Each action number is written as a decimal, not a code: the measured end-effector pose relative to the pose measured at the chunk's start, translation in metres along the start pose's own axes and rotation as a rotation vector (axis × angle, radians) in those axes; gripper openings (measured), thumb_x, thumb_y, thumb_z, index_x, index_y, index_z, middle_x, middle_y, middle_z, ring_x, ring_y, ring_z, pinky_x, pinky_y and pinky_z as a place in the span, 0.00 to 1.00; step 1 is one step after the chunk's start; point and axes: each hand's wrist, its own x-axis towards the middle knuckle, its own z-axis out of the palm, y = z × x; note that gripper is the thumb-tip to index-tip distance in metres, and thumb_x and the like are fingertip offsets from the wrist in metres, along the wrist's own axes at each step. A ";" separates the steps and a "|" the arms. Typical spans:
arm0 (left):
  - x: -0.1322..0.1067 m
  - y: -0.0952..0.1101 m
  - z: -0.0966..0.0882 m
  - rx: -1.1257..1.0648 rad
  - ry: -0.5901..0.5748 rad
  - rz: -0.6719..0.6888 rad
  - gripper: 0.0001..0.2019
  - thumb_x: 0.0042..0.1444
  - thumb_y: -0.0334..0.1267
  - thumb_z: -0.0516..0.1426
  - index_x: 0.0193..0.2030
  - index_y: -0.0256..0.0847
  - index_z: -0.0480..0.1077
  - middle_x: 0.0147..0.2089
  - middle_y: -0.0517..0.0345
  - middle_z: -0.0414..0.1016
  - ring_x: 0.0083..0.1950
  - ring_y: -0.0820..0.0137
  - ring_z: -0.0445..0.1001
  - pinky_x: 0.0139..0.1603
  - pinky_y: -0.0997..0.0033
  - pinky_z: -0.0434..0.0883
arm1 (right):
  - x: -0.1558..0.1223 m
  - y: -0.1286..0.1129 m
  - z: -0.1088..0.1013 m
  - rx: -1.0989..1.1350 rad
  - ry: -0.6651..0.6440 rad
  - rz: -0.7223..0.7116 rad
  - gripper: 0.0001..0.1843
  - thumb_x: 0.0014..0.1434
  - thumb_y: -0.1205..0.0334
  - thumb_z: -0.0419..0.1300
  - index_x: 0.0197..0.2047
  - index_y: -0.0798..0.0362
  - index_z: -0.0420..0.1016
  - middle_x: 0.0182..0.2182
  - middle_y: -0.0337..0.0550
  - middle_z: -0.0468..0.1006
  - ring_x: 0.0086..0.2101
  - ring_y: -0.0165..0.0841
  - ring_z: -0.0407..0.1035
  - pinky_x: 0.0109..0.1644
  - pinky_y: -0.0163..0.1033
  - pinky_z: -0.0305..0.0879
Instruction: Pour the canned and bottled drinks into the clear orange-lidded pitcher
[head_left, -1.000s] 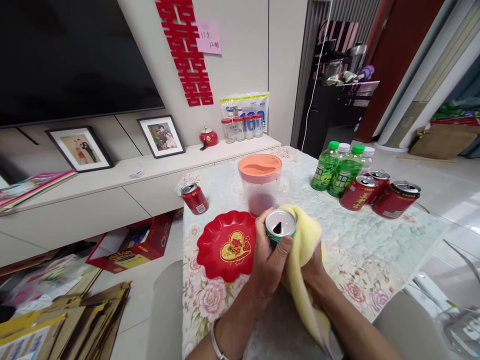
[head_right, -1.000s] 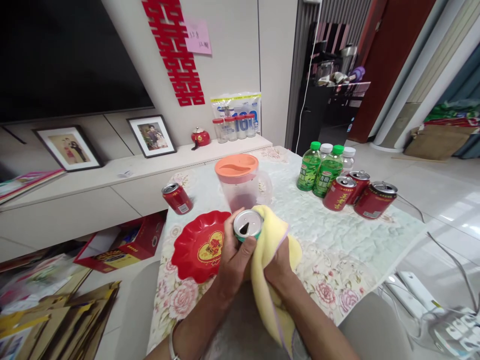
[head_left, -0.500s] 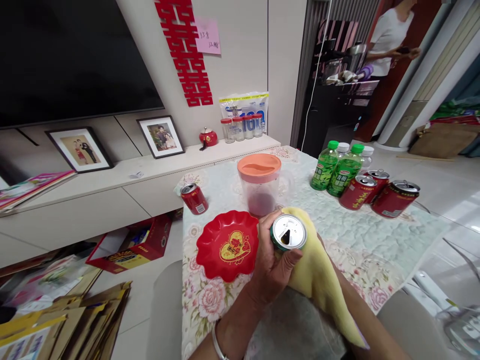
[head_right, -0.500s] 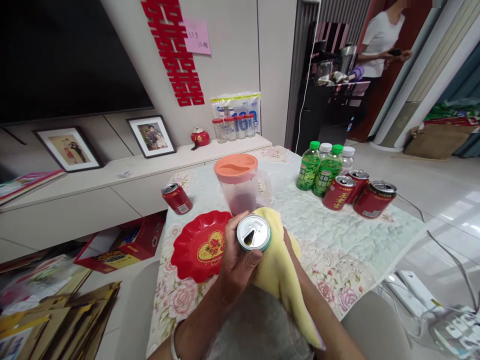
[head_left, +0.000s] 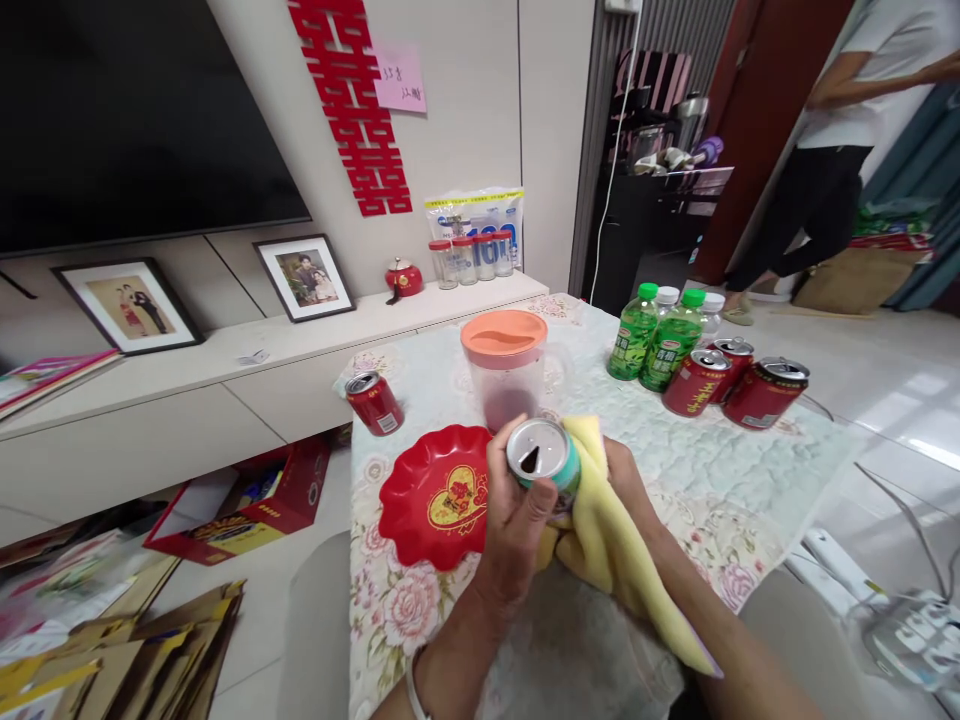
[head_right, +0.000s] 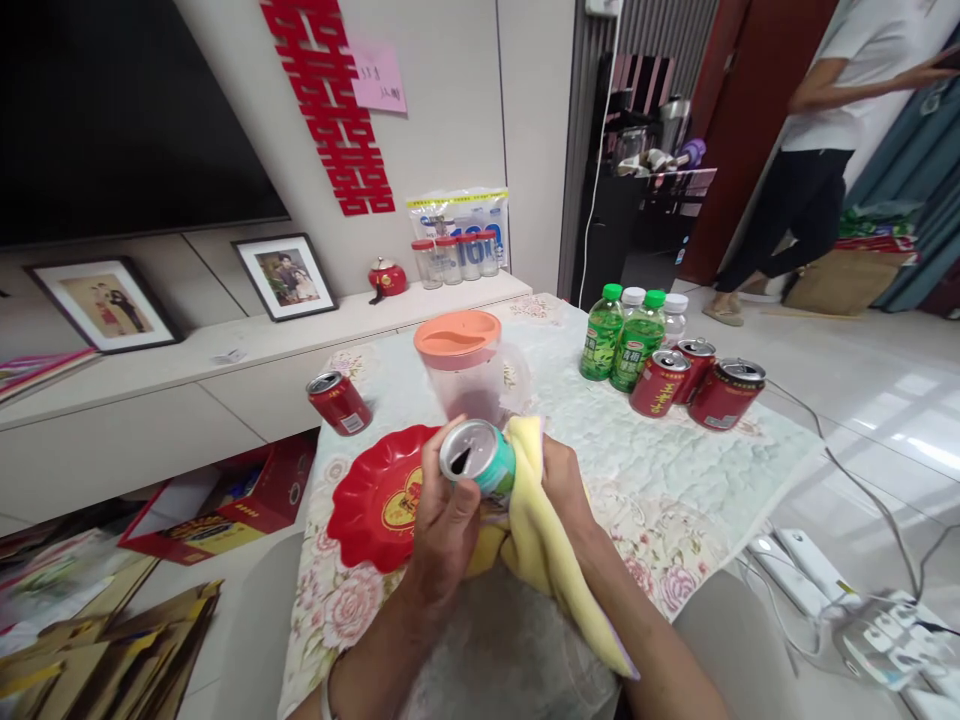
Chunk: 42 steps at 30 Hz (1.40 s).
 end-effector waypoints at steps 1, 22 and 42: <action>0.002 -0.002 -0.002 -0.016 0.026 0.003 0.31 0.62 0.53 0.66 0.67 0.51 0.62 0.64 0.49 0.74 0.65 0.53 0.74 0.67 0.54 0.70 | 0.002 0.002 -0.002 -0.083 0.006 -0.001 0.15 0.60 0.47 0.59 0.32 0.50 0.74 0.26 0.42 0.77 0.27 0.36 0.68 0.31 0.40 0.65; 0.007 -0.011 -0.008 0.166 0.108 -0.080 0.35 0.60 0.60 0.65 0.68 0.48 0.61 0.65 0.48 0.72 0.64 0.53 0.74 0.66 0.54 0.70 | -0.009 -0.024 -0.028 -0.210 -0.305 -0.315 0.46 0.58 0.55 0.73 0.75 0.47 0.61 0.69 0.51 0.71 0.67 0.47 0.66 0.69 0.54 0.67; -0.009 -0.041 -0.013 0.836 -0.373 -0.076 0.25 0.65 0.46 0.56 0.66 0.40 0.67 0.70 0.37 0.66 0.75 0.47 0.62 0.77 0.36 0.58 | 0.018 0.068 -0.151 -0.311 0.693 0.142 0.37 0.46 0.41 0.71 0.53 0.56 0.79 0.43 0.53 0.84 0.39 0.48 0.76 0.48 0.55 0.71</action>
